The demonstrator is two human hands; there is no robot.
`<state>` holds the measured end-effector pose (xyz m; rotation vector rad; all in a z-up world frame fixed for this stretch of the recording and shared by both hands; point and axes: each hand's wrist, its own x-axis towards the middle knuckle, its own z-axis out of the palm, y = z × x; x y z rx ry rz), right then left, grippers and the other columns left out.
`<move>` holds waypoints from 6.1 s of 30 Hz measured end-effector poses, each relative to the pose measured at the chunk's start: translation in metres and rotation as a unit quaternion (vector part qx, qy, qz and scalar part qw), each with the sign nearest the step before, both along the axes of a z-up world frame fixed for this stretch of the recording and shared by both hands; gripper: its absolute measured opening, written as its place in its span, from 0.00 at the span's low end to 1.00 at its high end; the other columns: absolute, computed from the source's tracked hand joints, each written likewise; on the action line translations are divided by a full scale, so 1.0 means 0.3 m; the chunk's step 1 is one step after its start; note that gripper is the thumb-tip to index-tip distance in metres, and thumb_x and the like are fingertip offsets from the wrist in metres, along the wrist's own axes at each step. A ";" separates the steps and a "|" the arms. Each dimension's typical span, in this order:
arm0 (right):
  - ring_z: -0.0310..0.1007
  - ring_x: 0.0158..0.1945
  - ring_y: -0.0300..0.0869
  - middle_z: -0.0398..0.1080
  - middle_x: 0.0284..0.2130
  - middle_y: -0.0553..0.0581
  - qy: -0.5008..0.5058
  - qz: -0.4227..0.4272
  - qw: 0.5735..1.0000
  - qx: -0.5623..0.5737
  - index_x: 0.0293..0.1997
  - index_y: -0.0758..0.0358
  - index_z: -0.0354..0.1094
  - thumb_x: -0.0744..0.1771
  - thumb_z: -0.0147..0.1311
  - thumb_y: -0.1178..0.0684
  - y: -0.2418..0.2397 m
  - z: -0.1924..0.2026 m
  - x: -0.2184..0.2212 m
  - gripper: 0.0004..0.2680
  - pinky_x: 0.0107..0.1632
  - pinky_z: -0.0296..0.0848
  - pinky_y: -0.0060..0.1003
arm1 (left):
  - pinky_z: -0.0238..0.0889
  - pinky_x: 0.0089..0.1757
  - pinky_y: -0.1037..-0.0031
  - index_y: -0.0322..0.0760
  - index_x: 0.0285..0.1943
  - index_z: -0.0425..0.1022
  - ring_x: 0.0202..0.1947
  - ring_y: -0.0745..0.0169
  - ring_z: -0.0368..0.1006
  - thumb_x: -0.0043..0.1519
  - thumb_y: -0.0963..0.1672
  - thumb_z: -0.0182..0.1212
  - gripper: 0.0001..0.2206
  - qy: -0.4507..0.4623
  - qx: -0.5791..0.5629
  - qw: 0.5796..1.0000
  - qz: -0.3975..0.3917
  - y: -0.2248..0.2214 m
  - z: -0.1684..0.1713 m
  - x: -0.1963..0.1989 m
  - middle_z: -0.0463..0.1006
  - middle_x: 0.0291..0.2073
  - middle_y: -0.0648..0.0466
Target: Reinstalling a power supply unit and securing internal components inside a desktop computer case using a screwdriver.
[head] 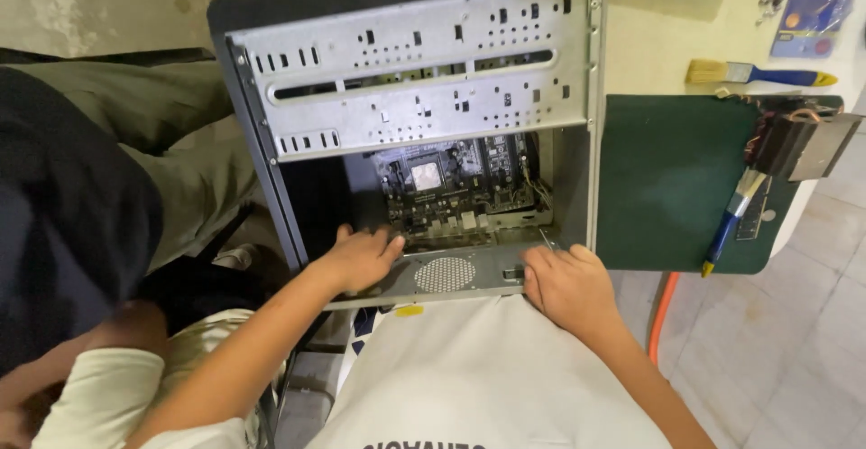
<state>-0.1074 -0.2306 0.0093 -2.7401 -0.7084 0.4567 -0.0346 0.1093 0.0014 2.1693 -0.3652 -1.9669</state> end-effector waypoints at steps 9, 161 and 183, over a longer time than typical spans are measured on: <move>0.72 0.22 0.42 0.65 0.18 0.49 -0.021 -0.026 0.999 -0.024 0.31 0.48 0.61 0.71 0.35 0.45 0.051 0.038 -0.100 0.11 0.38 0.64 0.37 | 0.30 0.68 0.47 0.28 0.76 0.52 0.68 0.41 0.65 0.72 0.56 0.17 0.34 -0.027 -0.040 0.996 0.069 0.006 0.051 -0.016 0.75 0.59 0.33; 0.80 0.39 0.56 0.75 0.30 0.69 0.376 -0.068 0.898 -0.217 0.48 0.76 0.73 0.66 0.44 0.51 0.166 -0.350 0.399 0.16 0.38 0.79 0.48 | 0.52 0.67 0.50 0.32 0.78 0.50 0.73 0.39 0.55 0.60 0.53 0.59 0.39 -0.065 0.054 0.935 0.344 -0.022 -0.123 0.182 0.57 0.73 0.38; 0.79 0.48 0.59 0.76 0.41 0.72 0.390 -0.040 0.888 -0.240 0.56 0.77 0.70 0.66 0.45 0.52 0.153 -0.369 0.370 0.18 0.43 0.79 0.51 | 0.51 0.68 0.59 0.36 0.72 0.64 0.73 0.48 0.58 0.64 0.58 0.45 0.33 -0.016 0.035 0.893 0.448 -0.031 -0.119 0.081 0.67 0.70 0.43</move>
